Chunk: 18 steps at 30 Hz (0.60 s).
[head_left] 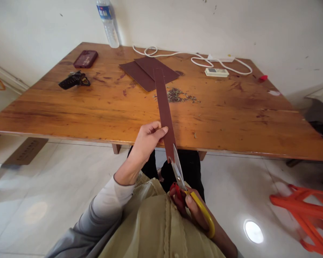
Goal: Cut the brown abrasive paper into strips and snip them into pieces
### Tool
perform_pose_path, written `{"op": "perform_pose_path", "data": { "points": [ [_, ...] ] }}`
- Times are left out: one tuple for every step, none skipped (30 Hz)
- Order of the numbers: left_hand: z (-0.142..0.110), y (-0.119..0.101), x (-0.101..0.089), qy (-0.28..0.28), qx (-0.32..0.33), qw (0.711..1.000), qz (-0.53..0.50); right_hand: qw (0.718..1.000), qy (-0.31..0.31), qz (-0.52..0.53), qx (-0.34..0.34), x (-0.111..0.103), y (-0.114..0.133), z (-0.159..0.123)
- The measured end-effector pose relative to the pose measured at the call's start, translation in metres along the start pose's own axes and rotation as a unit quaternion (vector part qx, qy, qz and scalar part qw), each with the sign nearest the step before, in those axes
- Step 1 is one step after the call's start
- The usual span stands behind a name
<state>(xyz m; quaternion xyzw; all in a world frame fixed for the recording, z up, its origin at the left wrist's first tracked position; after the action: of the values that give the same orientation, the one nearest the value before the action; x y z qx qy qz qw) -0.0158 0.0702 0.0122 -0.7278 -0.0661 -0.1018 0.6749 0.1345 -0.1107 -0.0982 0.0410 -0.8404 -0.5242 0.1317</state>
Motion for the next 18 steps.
{"op": "perform_pose_path", "data": {
  "points": [
    [0.0,-0.001,0.001,0.005,0.002,1.0,0.001,1.0,0.006,0.003,0.005,0.001,-0.002,0.001],
    [0.0,-0.002,0.003,0.012,0.005,1.0,0.004,1.0,0.014,0.007,0.007,0.002,-0.003,0.001],
    [0.001,-0.003,0.004,0.019,0.009,1.0,0.008,1.0,0.021,0.014,0.006,0.002,-0.004,0.002],
    [0.001,-0.005,0.006,0.025,0.013,1.0,0.012,0.999,0.026,0.022,0.003,0.002,-0.004,0.003],
    [0.002,-0.006,0.007,0.031,0.017,0.999,0.017,0.999,0.027,0.029,-0.002,0.002,-0.004,0.004],
    [0.003,-0.007,0.009,0.035,0.019,0.999,0.023,0.999,0.027,0.034,-0.008,0.001,-0.003,0.004],
    [0.005,-0.008,0.01,0.038,0.019,0.999,0.028,0.999,0.032,0.035,-0.014,0.001,-0.002,0.005],
    [0.006,-0.009,0.011,0.043,0.018,0.998,0.034,0.999,0.037,0.033,-0.019,0.001,0.0,0.005],
    [0.008,-0.009,0.013,0.05,0.016,0.998,0.039,0.998,0.042,0.03,-0.022,0.001,0.001,0.005],
    [0.01,-0.009,0.015,0.059,0.012,0.997,0.045,0.998,0.05,0.027,-0.024,0.001,0.003,0.005],
    [0.012,-0.01,0.017,0.069,0.008,0.996,0.051,0.998,0.056,0.026,-0.025,0.001,0.004,0.004],
    [0.014,-0.01,0.019,0.077,0.005,0.995,0.057,0.998,0.058,0.025,-0.022,0.0,0.005,0.004],
    [0.017,-0.011,0.021,0.085,0.001,0.994,0.063,0.997,0.064,0.028,-0.019,0.0,0.005,0.004],
    [0.019,-0.012,0.023,0.09,-0.001,0.994,0.068,0.998,0.062,0.03,-0.015,-0.002,0.005,0.004],
    [0.022,-0.014,0.024,0.092,-0.001,0.993,0.072,0.998,0.058,0.032,-0.011,-0.004,0.006,0.004],
    [0.025,-0.016,0.026,0.095,0.0,0.993,0.075,0.997,0.059,0.038,-0.009,-0.004,0.007,0.004],
    [0.028,-0.018,0.028,0.099,0.001,0.992,0.078,0.997,0.058,0.041,-0.001,-0.006,0.007,0.004],
    [0.031,-0.02,0.03,0.105,0.0,0.991,0.081,0.997,0.059,0.043,0.006,-0.006,0.009,0.004]
  ]
}}
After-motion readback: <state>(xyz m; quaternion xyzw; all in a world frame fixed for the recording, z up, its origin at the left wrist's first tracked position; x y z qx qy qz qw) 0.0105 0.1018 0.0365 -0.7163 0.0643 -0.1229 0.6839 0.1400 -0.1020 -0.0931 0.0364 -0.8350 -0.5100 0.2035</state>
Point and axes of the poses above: each hand's wrist, its own z-axis towards the middle knuckle, its own x-axis out of the palm, y = z × x, the point moved 9 cm from there along z, towards the middle knuckle, and after that the axes turned 5 degrees about -z, right-handed, at the moved point
